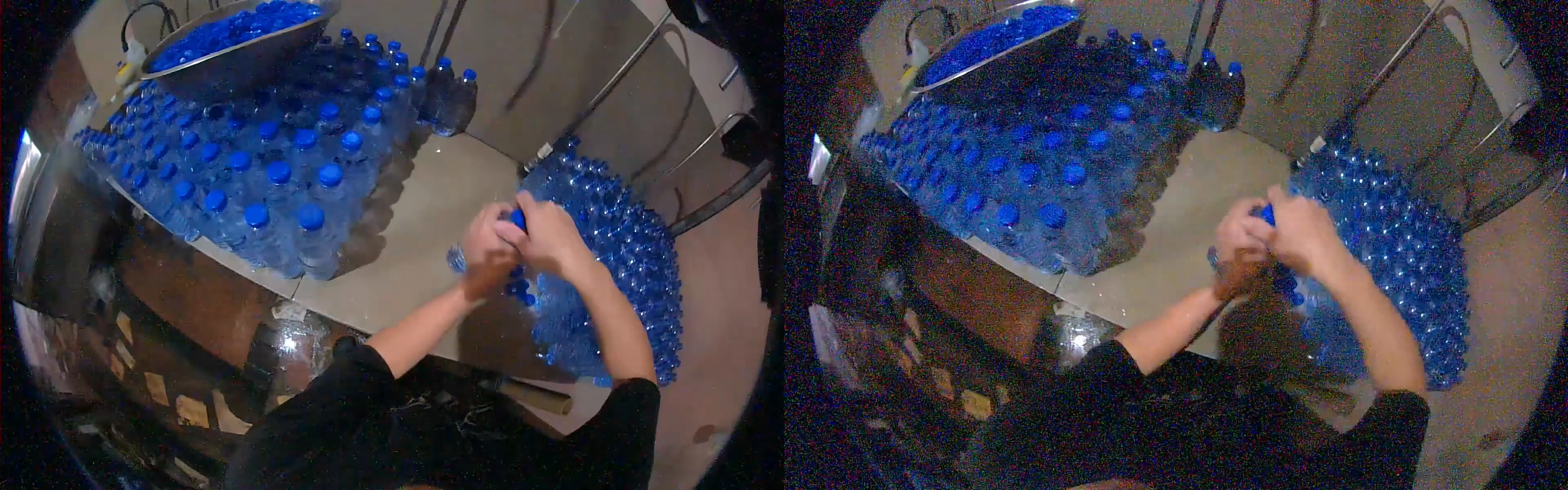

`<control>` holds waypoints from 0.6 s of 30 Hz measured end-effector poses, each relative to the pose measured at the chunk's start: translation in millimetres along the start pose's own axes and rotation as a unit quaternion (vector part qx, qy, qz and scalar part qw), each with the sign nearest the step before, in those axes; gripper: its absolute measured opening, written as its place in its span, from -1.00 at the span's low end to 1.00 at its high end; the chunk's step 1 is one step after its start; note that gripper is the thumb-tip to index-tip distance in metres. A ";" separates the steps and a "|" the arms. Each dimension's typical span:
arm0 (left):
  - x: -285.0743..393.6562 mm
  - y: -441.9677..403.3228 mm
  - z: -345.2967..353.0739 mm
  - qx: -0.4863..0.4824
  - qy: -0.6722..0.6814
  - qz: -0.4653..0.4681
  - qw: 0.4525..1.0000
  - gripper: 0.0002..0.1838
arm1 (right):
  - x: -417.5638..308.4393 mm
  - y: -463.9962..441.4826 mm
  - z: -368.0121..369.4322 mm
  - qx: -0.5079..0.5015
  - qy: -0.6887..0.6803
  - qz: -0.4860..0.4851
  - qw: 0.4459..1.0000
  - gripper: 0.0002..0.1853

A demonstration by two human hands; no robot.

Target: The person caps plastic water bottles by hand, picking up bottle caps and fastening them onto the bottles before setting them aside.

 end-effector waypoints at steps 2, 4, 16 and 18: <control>-3.2 -24.6 -17.1 0.009 -0.037 -0.011 0.999 -0.41 | 2.4 -35.4 4.0 0.006 -0.076 -0.047 0.996 -0.63; -1.2 -42.5 -44.0 0.088 -0.074 0.079 0.990 -0.32 | 13.1 -84.1 19.3 0.046 -0.101 -0.075 0.991 -0.62; -127.8 -115.3 -74.8 -0.170 -0.229 -0.049 0.957 -0.24 | 23.3 -286.1 58.5 0.177 -0.082 0.028 0.980 -0.52; -144.6 -133.3 -62.9 -0.128 -0.221 -0.010 0.967 -0.21 | 32.8 -263.4 57.8 0.262 -0.114 0.048 0.957 -0.51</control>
Point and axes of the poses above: each hand's wrist, its own y-axis away from the middle knuckle, its own z-axis out of the palm, x = y × z, the point moved 5 cm from there along -y, towards the middle knuckle, and after that the axes turned 1 degree about -y, right-handed, at the moved point
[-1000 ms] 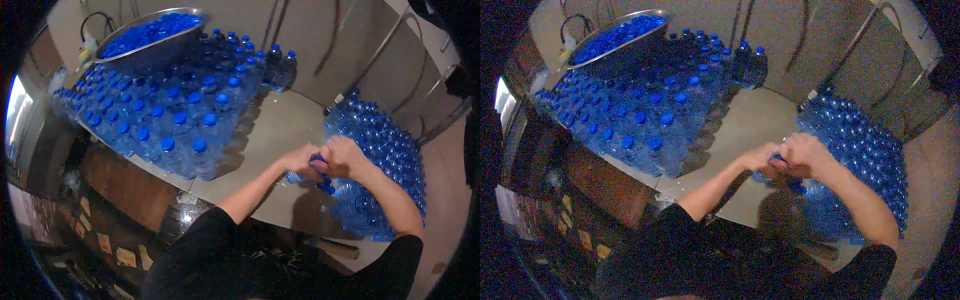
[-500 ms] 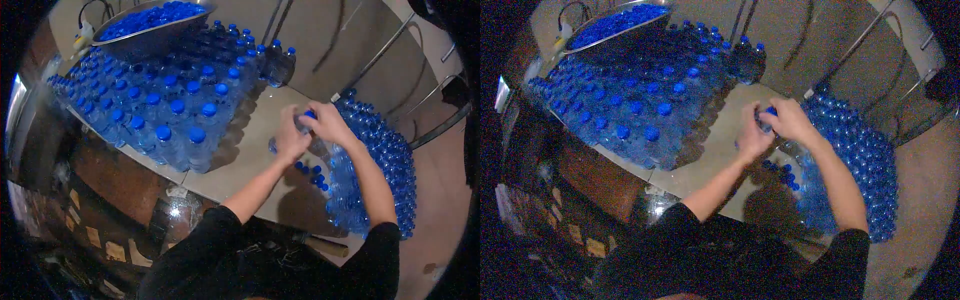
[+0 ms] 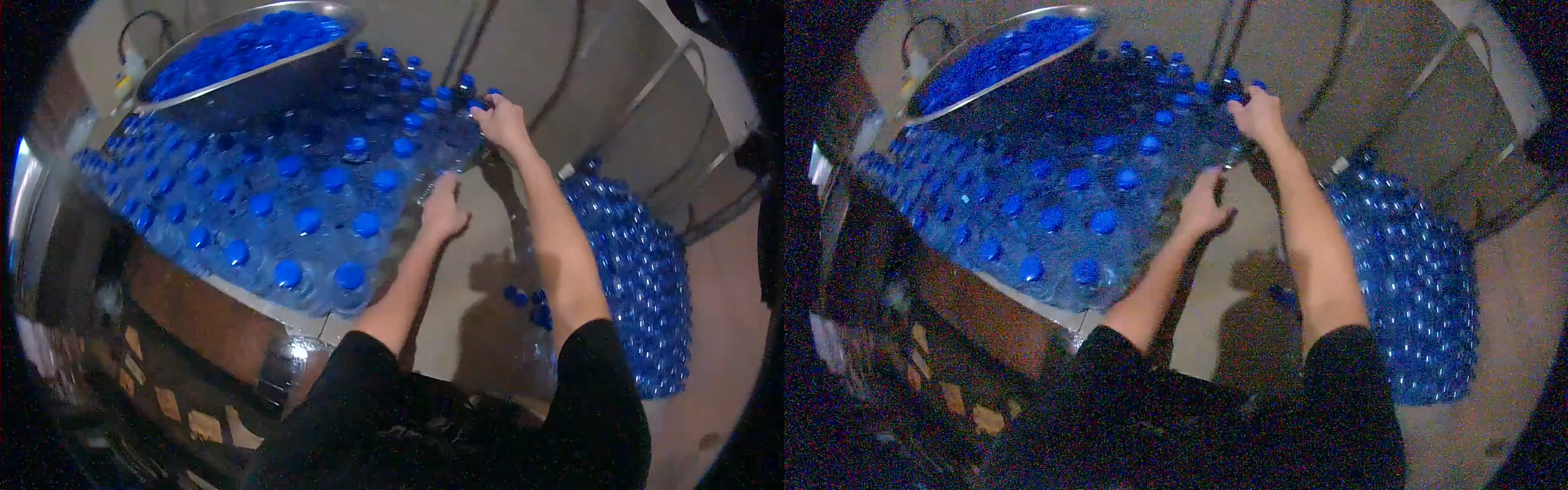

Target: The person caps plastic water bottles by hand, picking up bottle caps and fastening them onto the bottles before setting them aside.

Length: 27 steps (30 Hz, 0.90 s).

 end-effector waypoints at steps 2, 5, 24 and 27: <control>2.9 -15.2 -0.5 -0.009 0.009 -0.027 1.000 -0.06 | -4.5 59.1 -34.6 0.002 -0.121 0.108 0.987 -0.61; -1.8 -21.3 16.2 0.056 -0.039 -0.020 0.997 0.08 | 16.6 214.8 -68.5 0.149 0.003 0.003 0.989 -0.67; 181.0 15.4 190.5 0.033 0.069 0.112 0.991 -0.16 | 75.6 423.9 -139.8 0.018 -0.036 0.179 0.983 -0.58; 155.5 37.4 144.4 0.040 0.130 0.110 0.985 -0.22 | 54.1 425.2 -150.5 0.050 -0.085 0.159 0.982 -0.72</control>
Point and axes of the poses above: each hand's wrist, its own y-axis away from the middle knuckle, its own z-axis out of the palm, x = y × z, the point moved 5 cm from there along -y, towards the middle knuckle, and after that the axes turned 1 degree about -y, right-handed, at the moved point
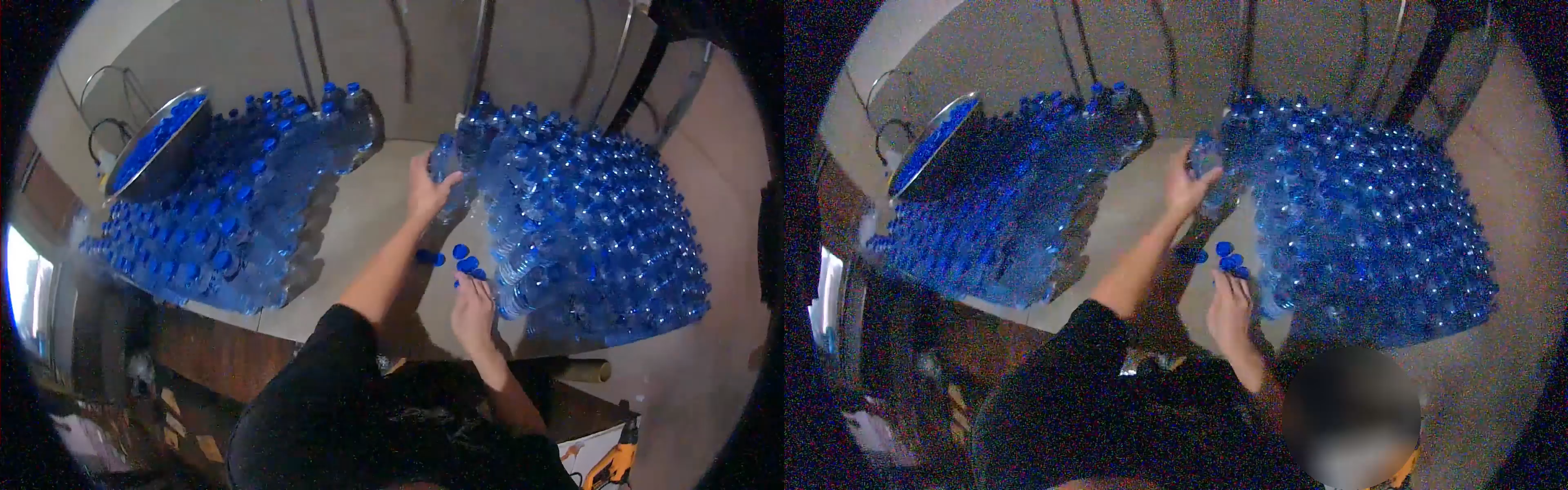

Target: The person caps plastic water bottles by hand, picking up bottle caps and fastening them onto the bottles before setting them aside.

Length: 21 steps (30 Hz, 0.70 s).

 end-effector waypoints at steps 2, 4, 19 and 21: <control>11.9 14.7 -54.4 -0.028 -0.015 -0.026 0.999 -0.22 | -12.7 4.5 0.4 -0.032 -0.085 0.030 0.995 -0.76; 14.4 30.6 -109.0 -0.045 -0.063 -0.006 0.997 -0.22 | -10.3 5.3 11.4 -0.096 -0.178 0.112 0.973 -0.79; 28.3 101.6 -232.0 -0.102 -0.014 -0.035 0.994 -0.19 | -48.6 -66.0 84.9 -0.172 -0.121 -0.034 0.977 -0.80; 19.3 105.3 -237.2 -0.096 0.013 -0.043 0.994 -0.17 | -26.0 -25.6 111.6 -0.153 -0.096 -0.089 0.980 -0.84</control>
Point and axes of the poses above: each hand's wrist, its own y-axis away from the middle knuckle, its own z-axis out of the palm, x = y × z, the point moved 5 cm from there along -y, towards the middle knuckle, and after that the axes turned 1 degree about -y, right-handed, at the moved point
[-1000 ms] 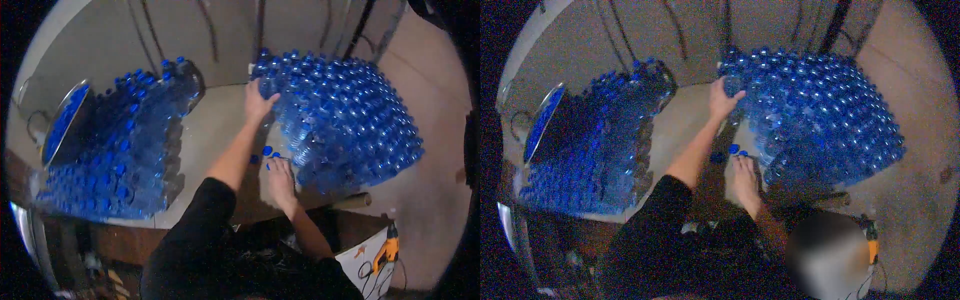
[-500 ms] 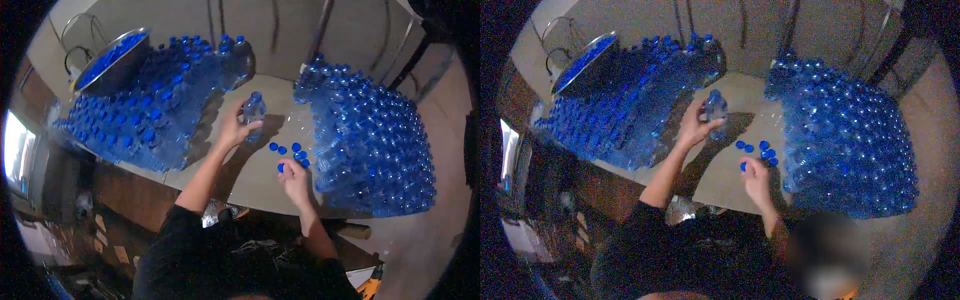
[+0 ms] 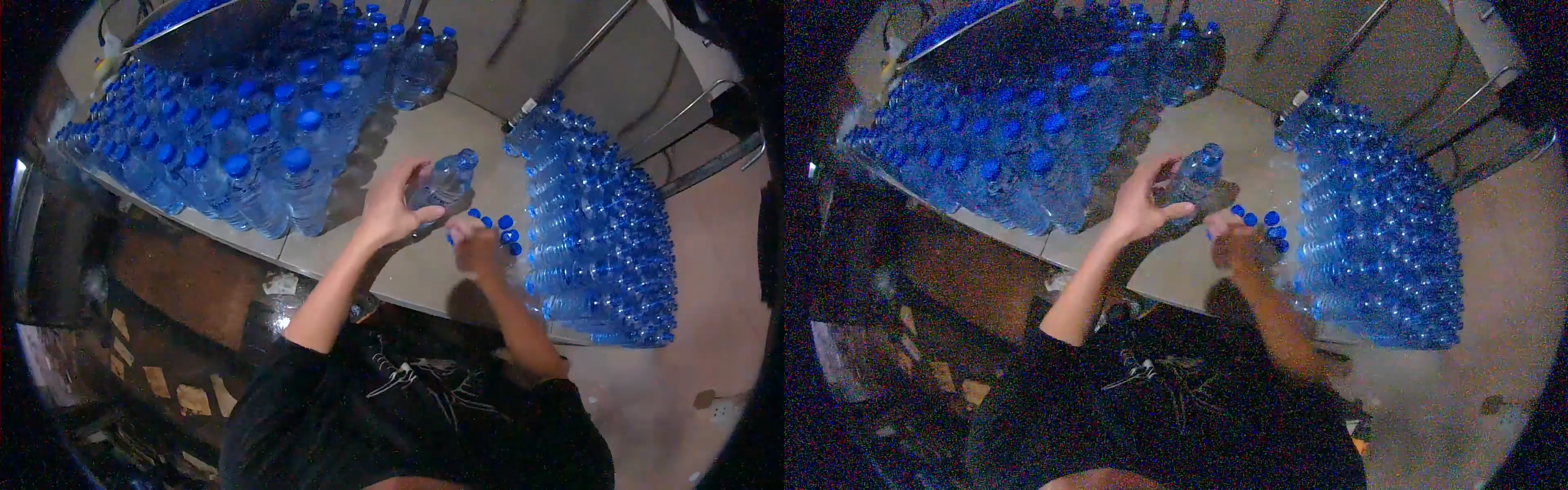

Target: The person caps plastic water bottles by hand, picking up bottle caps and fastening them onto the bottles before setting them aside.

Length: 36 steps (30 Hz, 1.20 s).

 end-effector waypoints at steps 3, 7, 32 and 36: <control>-15.6 3.1 -1.9 0.010 -0.003 -0.013 1.000 -0.15 | 31.7 27.2 24.5 -0.017 0.075 -0.056 0.995 -0.80; -23.3 -5.1 -4.6 0.018 -0.004 -0.015 1.000 -0.14 | -25.2 21.6 -3.3 0.078 0.168 -0.093 0.978 -0.70; -5.3 88.4 70.6 -0.163 0.074 -0.156 0.971 -0.70 | -70.6 54.0 -52.8 -0.070 0.021 0.036 0.997 -0.62; -5.8 79.5 85.1 -0.110 0.225 -0.247 0.936 -0.77 | -85.7 42.1 -53.8 0.038 -0.122 0.121 0.984 -0.58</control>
Point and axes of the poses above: each hand's wrist, its own y-axis away from the middle knuckle, its own z-axis out of the palm, x = y × z, the point moved 5 cm from there along -y, towards the middle knuckle, and after that the axes turned 1 degree about -y, right-handed, at the moved point
